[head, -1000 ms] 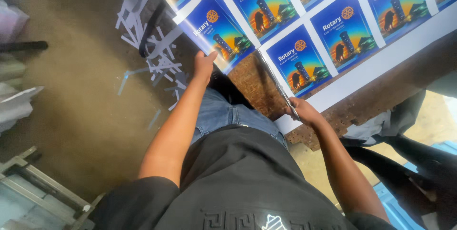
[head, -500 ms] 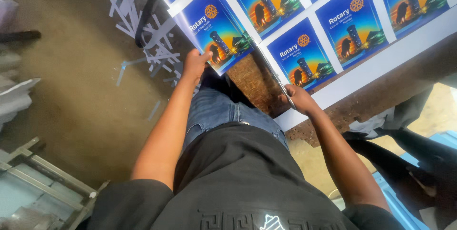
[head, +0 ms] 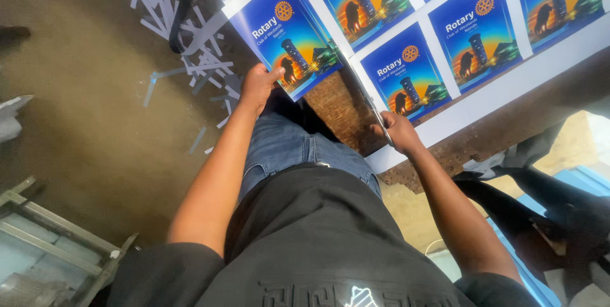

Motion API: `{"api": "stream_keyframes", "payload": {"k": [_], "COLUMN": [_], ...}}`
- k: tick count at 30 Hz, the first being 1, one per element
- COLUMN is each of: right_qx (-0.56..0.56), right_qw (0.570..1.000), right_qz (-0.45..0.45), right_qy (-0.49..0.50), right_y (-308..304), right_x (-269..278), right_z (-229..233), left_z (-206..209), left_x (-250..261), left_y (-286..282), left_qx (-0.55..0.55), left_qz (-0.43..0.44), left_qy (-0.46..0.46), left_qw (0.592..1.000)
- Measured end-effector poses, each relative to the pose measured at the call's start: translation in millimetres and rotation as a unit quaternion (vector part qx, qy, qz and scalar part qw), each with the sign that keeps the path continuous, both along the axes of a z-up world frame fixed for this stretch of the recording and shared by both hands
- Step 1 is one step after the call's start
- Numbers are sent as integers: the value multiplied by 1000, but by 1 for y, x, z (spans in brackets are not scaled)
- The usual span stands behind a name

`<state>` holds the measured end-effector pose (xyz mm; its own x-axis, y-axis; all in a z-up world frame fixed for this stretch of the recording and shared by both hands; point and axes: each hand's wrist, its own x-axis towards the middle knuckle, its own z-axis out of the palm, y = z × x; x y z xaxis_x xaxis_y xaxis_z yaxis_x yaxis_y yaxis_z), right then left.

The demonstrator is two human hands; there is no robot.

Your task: The person uses scissors to cut individual printed posters from a large sheet laid on a wooden workbench. They separate each poster along the printed grid lines and set the cut pieces aside while continuing to trim the remaining sheet.

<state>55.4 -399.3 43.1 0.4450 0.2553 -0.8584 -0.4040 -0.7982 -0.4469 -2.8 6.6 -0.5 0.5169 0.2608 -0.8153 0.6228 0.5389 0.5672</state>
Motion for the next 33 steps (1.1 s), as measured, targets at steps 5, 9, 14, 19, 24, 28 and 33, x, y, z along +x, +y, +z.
{"api": "stream_keyframes", "payload": {"k": [5,9,14,19,24,28,33], "right_qx": [-20,-17,-15,-19,-17,-12,-5], "right_qw": [999,999,999,999,999,999,1000], "right_qz": [35,44,33,32,33,29,6], "right_qy": [-16,-6,3,-1,-13,-16,-17], "right_y": [-12,-11,-11,-8,-9,-17,-20], "right_x": [-6,-4,-3,-2,-5,-9,-12], "right_z": [-20,-15,-13,-9,-9,-21,-26], "left_z": [-18,-16,-2,-8,11,20,-7], "left_x": [-6,-8,-3,-4,1,7,-6], "left_y": [2,1,0,0,-5,-5,-3], "left_qx": [-2,-18,-23,-28,-27,-33,-31], "left_qz": [1,19,22,24,23,27,27], "left_qy": [-1,-3,-13,-17,-21,-29,-30], "left_qw": [1000,1000,999,999,999,999,999]}}
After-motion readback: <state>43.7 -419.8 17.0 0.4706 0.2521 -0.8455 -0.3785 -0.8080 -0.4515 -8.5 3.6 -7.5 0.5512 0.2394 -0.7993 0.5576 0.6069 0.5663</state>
